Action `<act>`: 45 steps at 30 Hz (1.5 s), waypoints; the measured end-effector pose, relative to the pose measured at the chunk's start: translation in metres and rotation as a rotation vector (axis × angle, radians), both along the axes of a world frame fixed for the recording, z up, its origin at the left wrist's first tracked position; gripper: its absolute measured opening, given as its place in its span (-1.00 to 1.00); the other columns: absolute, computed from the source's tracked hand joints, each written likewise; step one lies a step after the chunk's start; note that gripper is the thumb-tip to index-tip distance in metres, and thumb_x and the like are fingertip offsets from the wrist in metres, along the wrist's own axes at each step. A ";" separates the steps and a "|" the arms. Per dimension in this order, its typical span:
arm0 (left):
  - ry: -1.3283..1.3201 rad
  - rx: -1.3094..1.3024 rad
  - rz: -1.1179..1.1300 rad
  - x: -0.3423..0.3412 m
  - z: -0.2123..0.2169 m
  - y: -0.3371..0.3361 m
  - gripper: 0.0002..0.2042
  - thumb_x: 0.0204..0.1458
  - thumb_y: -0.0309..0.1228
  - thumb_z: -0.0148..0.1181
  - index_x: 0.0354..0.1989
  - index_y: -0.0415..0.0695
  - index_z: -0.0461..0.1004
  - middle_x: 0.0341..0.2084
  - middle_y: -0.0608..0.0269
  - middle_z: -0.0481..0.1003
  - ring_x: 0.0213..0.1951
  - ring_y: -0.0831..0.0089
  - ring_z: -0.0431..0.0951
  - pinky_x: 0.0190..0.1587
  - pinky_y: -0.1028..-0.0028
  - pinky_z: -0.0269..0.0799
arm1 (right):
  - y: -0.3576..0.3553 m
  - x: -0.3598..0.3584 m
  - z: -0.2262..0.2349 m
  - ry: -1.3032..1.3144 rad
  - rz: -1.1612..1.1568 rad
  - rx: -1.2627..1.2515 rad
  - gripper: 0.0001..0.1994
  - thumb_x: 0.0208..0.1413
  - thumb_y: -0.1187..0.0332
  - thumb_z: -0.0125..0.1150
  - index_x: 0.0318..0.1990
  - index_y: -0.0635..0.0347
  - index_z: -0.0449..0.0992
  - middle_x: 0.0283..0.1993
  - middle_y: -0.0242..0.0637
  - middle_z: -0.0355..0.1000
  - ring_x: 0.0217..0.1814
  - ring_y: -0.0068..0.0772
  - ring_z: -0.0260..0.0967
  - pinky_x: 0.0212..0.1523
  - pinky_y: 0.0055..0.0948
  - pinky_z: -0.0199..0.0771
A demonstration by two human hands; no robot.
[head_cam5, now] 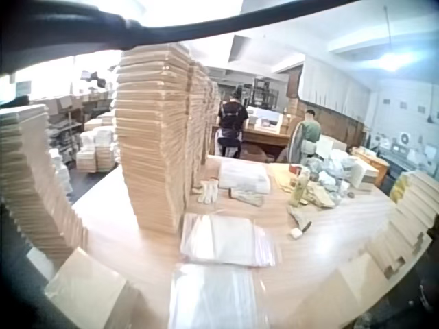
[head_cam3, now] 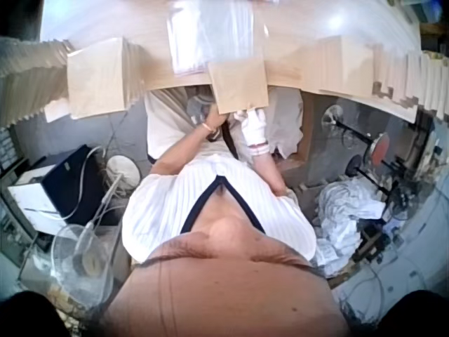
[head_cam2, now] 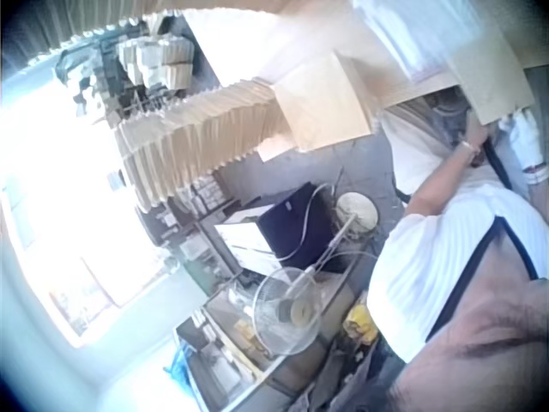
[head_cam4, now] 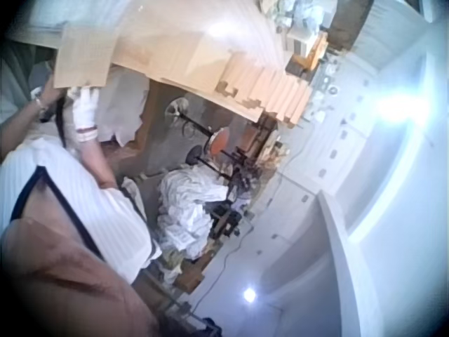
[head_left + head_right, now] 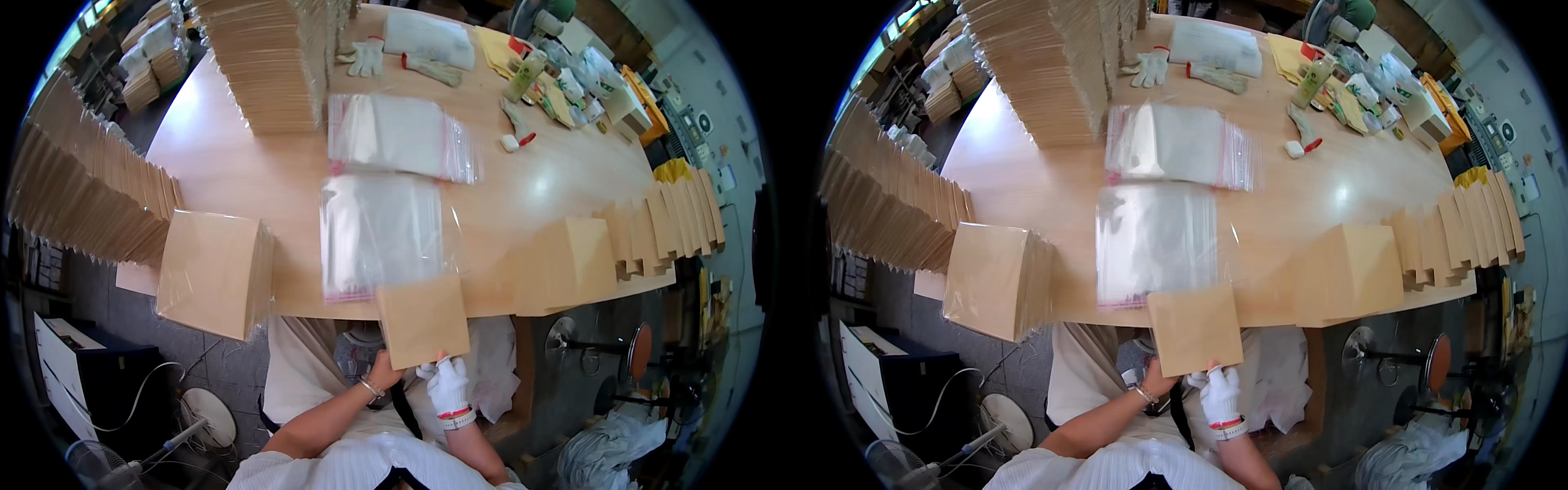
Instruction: The person repeatedly picks up small cardboard pieces and inserts them into clear plastic bags on a table. They seal each bag and place it into a growing stack. Another person nearby stacks similar cardboard pieces.
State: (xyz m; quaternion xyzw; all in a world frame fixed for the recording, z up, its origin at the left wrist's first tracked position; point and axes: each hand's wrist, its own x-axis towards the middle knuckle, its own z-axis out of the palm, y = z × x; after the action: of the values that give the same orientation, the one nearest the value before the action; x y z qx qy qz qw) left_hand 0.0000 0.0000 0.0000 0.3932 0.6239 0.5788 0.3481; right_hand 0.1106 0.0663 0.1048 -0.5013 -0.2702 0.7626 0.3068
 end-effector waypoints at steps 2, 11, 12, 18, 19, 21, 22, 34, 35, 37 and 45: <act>-0.021 -0.056 -0.004 -0.006 0.007 0.000 -0.83 -0.11 -0.54 0.14 -0.30 -0.23 0.50 -0.46 0.11 0.55 -0.39 0.36 0.57 -0.33 0.47 0.45 | -0.003 -0.002 0.004 0.063 -0.029 -0.032 -0.89 0.14 0.38 0.01 -0.25 0.17 0.27 -0.33 -0.26 0.38 -0.31 -0.43 0.42 -0.26 -0.32 0.55; -0.188 -0.111 -0.005 0.005 0.040 0.003 -0.86 -0.01 -0.48 0.10 -0.30 -0.26 0.49 -0.50 0.16 0.56 -0.44 0.54 0.57 -0.44 0.58 0.43 | 0.034 -0.039 0.016 0.201 -0.049 -0.001 -0.86 0.12 0.52 -0.06 -0.16 0.25 0.29 -0.27 -0.26 0.34 -0.30 -0.37 0.39 -0.20 -0.28 0.51; -0.208 -0.077 0.004 0.003 0.037 0.003 -0.85 0.04 -0.46 0.06 -0.30 -0.28 0.48 -0.49 0.17 0.56 -0.44 0.53 0.57 -0.42 0.58 0.44 | 0.038 -0.046 0.016 0.255 -0.035 0.024 -0.84 0.12 0.53 -0.07 -0.13 0.27 0.29 -0.25 -0.25 0.33 -0.28 -0.35 0.39 -0.17 -0.27 0.50; -0.079 -0.132 -0.010 -0.005 0.043 -0.001 -0.85 0.05 -0.48 0.05 -0.27 -0.29 0.46 -0.48 0.15 0.56 -0.43 0.47 0.58 -0.39 0.55 0.46 | 0.034 -0.044 0.029 0.335 -0.028 -0.057 -0.67 0.08 0.57 -0.13 0.03 0.38 0.20 -0.07 -0.13 0.20 -0.07 -0.16 0.31 -0.04 -0.19 0.43; -0.079 -0.152 -0.010 -0.004 0.045 -0.001 -0.84 0.05 -0.48 0.05 -0.26 -0.30 0.46 -0.47 0.15 0.56 -0.43 0.46 0.58 -0.38 0.54 0.47 | 0.037 -0.044 0.028 0.324 -0.050 -0.081 -0.67 0.07 0.56 -0.13 0.03 0.39 0.20 -0.06 -0.12 0.20 -0.06 -0.14 0.31 -0.03 -0.18 0.42; -0.090 -0.189 -0.030 -0.005 0.038 -0.003 -0.81 0.03 -0.47 0.08 -0.20 -0.28 0.43 -0.39 0.14 0.56 -0.35 0.44 0.58 -0.29 0.53 0.45 | 0.039 -0.040 0.021 0.369 -0.017 -0.094 -0.66 0.09 0.52 -0.14 0.04 0.43 0.18 0.02 -0.04 0.19 0.01 -0.09 0.29 -0.01 -0.17 0.40; -0.086 -0.159 -0.030 -0.006 0.032 -0.007 -0.76 0.01 -0.46 0.10 -0.14 -0.27 0.40 -0.35 0.13 0.55 -0.31 0.43 0.57 -0.25 0.53 0.44 | 0.038 -0.037 0.025 0.408 0.006 -0.111 -0.66 0.09 0.51 -0.14 0.04 0.43 0.18 0.03 -0.02 0.19 0.03 -0.08 0.29 -0.01 -0.17 0.40; 0.443 -0.249 0.149 -0.033 0.102 0.004 -0.15 -0.30 -0.49 0.12 0.23 -0.35 -0.19 0.08 -0.24 -0.03 0.13 -0.11 0.01 0.21 0.21 -0.07 | 0.119 -0.007 0.036 -0.628 0.655 0.777 -0.63 -0.10 0.56 -0.05 -0.04 0.33 0.39 -0.34 -0.33 0.39 -0.30 -0.58 0.32 -0.22 -0.57 0.37; 0.485 -0.269 0.153 -0.032 0.102 0.003 -0.16 -0.28 -0.48 0.14 0.22 -0.36 -0.19 0.09 -0.23 -0.05 0.12 -0.10 0.03 0.19 0.22 -0.04 | 0.120 -0.008 0.033 -0.612 0.644 0.757 -0.65 -0.09 0.55 -0.06 -0.07 0.34 0.39 -0.32 -0.29 0.40 -0.31 -0.55 0.33 -0.24 -0.54 0.36; 0.560 -0.314 0.155 -0.031 0.101 0.001 -0.17 -0.25 -0.44 0.16 0.22 -0.36 -0.17 0.11 -0.22 -0.10 0.10 -0.09 0.06 0.16 0.23 0.04 | 0.117 -0.005 0.025 -0.590 0.626 0.708 -0.70 -0.08 0.54 -0.08 -0.13 0.36 0.41 -0.27 -0.20 0.41 -0.33 -0.49 0.34 -0.28 -0.48 0.36; 0.240 -0.524 0.081 -0.038 0.078 -0.021 -0.69 0.11 -0.18 -0.07 -0.32 -0.22 0.37 -0.69 0.16 0.44 -0.60 0.26 0.49 -0.51 0.35 0.38 | 0.081 -0.028 0.075 -0.638 0.620 1.597 -0.88 -0.18 0.48 0.16 -0.40 0.21 0.43 -0.29 -0.22 0.36 -0.23 -0.19 0.31 -0.27 -0.33 0.36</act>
State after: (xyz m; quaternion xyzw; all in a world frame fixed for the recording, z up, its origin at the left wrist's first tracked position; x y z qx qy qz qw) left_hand -0.0379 -0.0211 0.0778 0.3303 0.8040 0.3607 0.3381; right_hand 0.0822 0.1470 0.1800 -0.2318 -0.9121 0.2225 0.2547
